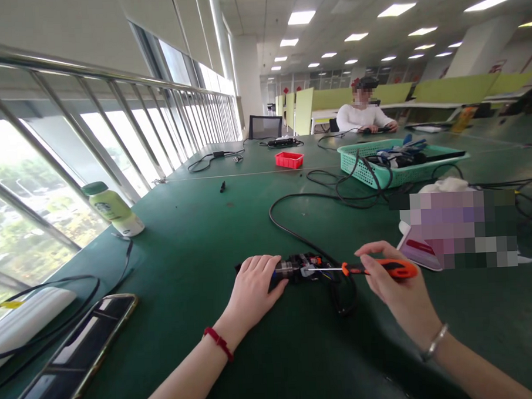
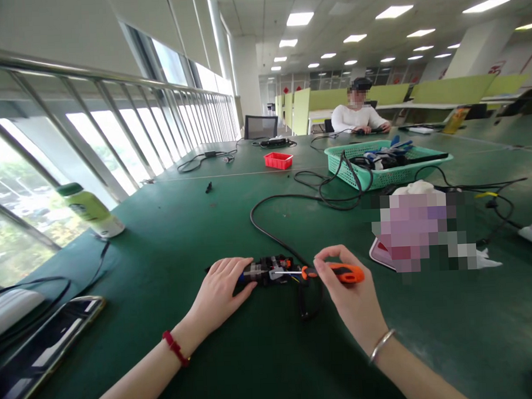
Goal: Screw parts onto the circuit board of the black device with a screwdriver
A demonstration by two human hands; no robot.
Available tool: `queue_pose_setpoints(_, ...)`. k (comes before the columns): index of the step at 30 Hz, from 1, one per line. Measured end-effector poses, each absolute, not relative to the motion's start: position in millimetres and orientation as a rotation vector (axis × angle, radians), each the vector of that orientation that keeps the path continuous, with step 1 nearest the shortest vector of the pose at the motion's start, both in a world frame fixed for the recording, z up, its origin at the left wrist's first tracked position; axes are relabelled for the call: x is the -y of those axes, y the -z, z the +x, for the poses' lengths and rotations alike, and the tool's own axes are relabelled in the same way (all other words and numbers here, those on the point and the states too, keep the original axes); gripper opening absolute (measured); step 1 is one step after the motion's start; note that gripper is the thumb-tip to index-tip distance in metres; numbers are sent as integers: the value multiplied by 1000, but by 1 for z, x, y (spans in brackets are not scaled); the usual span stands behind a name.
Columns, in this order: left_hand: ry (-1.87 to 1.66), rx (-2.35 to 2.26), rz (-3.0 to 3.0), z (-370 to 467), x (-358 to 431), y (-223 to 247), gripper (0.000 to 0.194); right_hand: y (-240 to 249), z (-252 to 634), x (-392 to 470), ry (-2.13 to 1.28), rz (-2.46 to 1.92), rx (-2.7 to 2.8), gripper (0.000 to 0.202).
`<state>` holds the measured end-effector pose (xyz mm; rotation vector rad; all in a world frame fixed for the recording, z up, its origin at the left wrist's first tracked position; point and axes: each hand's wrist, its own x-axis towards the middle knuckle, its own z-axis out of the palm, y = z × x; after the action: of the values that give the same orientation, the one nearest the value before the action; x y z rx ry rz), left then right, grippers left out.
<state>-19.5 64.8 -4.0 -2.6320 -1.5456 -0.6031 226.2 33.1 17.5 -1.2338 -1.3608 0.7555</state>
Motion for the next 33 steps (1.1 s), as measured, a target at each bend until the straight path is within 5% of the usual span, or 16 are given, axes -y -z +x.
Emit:
queue_pose_setpoints(10,716,1501,-2617,-20,-62,4,28,-12,220,-18,-692,-1012,1394,36)
queue_pose_setpoints(17,695,1500,-2635,-22,-64,5,30,-18,218,-4,-534,-1130,1588,17)
queue_pose_setpoints(26,656,1490,-2661,-20,-64,2,28,-12,213,0,-450,-987,1528,38)
queue_pose_setpoints(33,646,1479,-2658,-20,-63,2,26,-12,218,4,-392,-1029,1731,12)
